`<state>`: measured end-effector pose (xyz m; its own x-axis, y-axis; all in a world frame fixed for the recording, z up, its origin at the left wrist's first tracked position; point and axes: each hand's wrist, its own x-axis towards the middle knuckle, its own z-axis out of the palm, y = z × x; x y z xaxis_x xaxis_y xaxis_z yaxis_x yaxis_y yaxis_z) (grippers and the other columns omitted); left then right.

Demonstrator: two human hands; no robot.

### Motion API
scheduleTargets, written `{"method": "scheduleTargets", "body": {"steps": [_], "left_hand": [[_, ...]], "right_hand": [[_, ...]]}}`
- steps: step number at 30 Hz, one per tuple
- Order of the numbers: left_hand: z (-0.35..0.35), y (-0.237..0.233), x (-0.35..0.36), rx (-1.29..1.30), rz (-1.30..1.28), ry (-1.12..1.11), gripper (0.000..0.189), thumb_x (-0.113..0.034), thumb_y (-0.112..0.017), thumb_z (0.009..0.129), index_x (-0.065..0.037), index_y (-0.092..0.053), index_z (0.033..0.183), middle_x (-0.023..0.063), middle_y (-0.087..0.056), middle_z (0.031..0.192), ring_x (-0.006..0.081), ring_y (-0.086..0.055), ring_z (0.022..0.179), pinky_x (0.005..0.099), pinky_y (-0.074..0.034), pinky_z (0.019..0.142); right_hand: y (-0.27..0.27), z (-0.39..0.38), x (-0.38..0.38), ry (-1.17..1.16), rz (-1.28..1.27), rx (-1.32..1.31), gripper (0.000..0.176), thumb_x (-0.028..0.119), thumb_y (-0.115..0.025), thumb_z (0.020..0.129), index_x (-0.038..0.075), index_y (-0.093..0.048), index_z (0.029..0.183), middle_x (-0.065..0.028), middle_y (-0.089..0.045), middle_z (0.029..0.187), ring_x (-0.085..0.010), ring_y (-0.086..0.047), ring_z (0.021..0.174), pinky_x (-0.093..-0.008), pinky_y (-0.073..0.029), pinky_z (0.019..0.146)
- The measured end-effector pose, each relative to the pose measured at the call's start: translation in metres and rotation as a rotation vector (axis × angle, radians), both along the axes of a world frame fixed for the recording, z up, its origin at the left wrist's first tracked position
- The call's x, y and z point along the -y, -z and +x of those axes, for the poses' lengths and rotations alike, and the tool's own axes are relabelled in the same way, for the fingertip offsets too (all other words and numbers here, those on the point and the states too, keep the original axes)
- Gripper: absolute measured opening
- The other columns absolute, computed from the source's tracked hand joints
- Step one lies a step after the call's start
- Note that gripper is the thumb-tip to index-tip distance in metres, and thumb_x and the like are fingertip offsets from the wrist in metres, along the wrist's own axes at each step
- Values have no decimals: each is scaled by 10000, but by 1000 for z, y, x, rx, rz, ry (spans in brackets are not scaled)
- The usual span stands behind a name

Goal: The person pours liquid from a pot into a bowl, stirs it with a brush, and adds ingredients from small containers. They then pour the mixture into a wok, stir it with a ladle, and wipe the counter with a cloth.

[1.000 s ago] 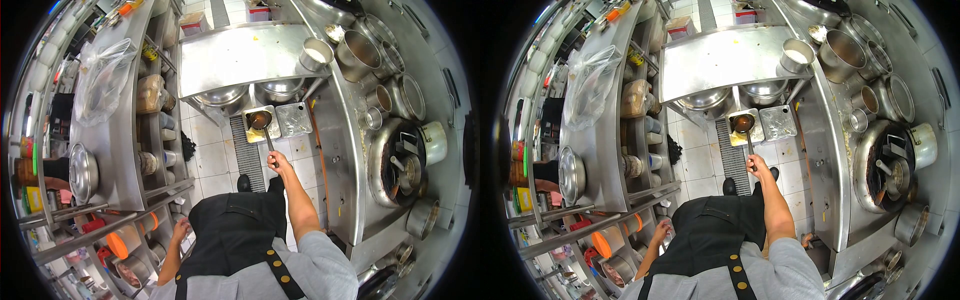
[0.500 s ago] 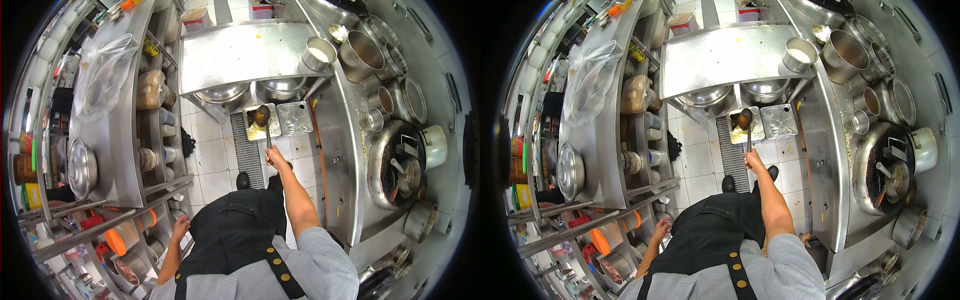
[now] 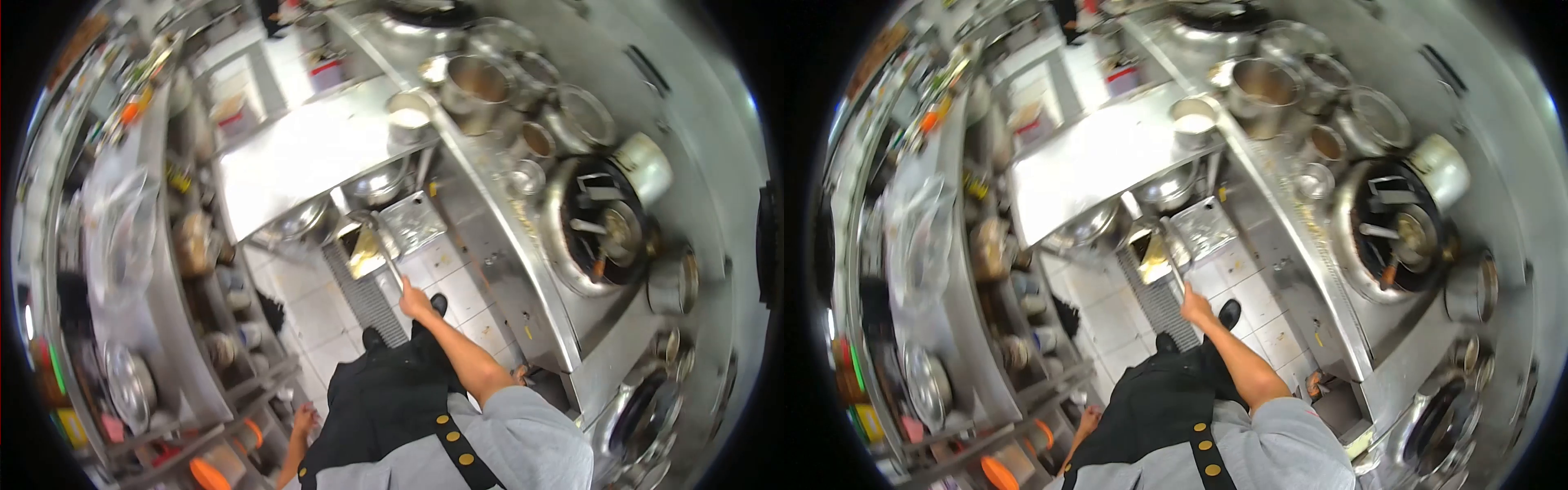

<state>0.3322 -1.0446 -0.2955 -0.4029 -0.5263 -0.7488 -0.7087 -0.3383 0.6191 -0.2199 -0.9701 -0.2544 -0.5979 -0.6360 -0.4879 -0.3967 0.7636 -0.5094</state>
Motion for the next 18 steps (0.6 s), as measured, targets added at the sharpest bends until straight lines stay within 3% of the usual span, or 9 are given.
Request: {"method": "scheduleTargets", "body": {"steps": [1, 2, 3, 4, 6, 9, 14, 18], "left_hand": [[-24, -1, 4, 54, 82, -97, 389, -94, -562, 845, -115, -503, 1228, 47, -595, 798, 162, -577, 590, 327, -457, 461], [-46, -2, 10, 114, 164, -201, 389, -89, -566, 844, -116, -502, 1226, 47, -593, 797, 167, -577, 579, 336, -466, 468], [-62, 4, 19, 93, 152, -164, 389, -89, -566, 844, -116, -502, 1226, 47, -593, 797, 167, -577, 579, 336, -466, 468], [-75, 13, 24, 59, 202, -119, 397, -85, -574, 840, -113, -499, 1230, 50, -598, 810, 171, -585, 593, 343, -475, 477], [-122, 18, 41, 14, 246, -42, 406, -80, -582, 837, -111, -497, 1233, 52, -602, 823, 176, -593, 606, 351, -485, 487], [-201, 6, 61, 40, 184, 103, 424, -64, -590, 827, -112, -495, 1238, 67, -617, 871, 187, -609, 641, 350, -494, 514], [-328, -3, 96, 42, 150, 159, 401, -76, -543, 832, -104, -520, 1231, 81, -623, 911, 197, -627, 726, 351, -510, 562], [-431, -24, 101, -6, 28, 207, 369, -99, -542, 841, -92, -539, 1210, 78, -620, 901, 181, -629, 727, 314, -503, 554]], "right_hand": [[-37, -5, -19, 63, -38, 127, 665, 151, -509, 830, 80, -257, 1441, -318, -617, 1015, -472, -601, 946, -499, -460, 864], [-16, -6, -42, 91, -225, 61, 693, 160, -570, 827, 85, -261, 1442, -268, -647, 906, -398, -646, 789, -465, -506, 719], [-51, -12, -58, 256, -259, 343, 675, 126, -582, 852, 96, -257, 1443, -143, -607, 752, -243, -578, 541, -380, -465, 483], [-99, -23, -78, 366, -311, 698, 647, 89, -544, 898, 121, -219, 1457, -36, -488, 673, -102, -415, 428, -277, -336, 356], [-123, -34, -121, 584, -577, 1132, 624, 85, -510, 937, 161, -176, 1458, 6, -426, 684, -54, -366, 414, -224, -313, 346], [-160, -49, -179, 736, -806, 1316, 553, 108, -499, 955, 203, -237, 1433, 11, -404, 708, -35, -333, 406, -212, -313, 353], [-217, -105, -219, 773, -1165, 1329, 508, 134, -506, 959, 183, -293, 1418, 19, -391, 683, -34, -335, 403, -212, -324, 365], [-257, -202, -226, 832, -1433, 1204, 419, 120, -479, 959, 197, -366, 1356, 28, -410, 675, -31, -329, 383, -226, -305, 329]]}}
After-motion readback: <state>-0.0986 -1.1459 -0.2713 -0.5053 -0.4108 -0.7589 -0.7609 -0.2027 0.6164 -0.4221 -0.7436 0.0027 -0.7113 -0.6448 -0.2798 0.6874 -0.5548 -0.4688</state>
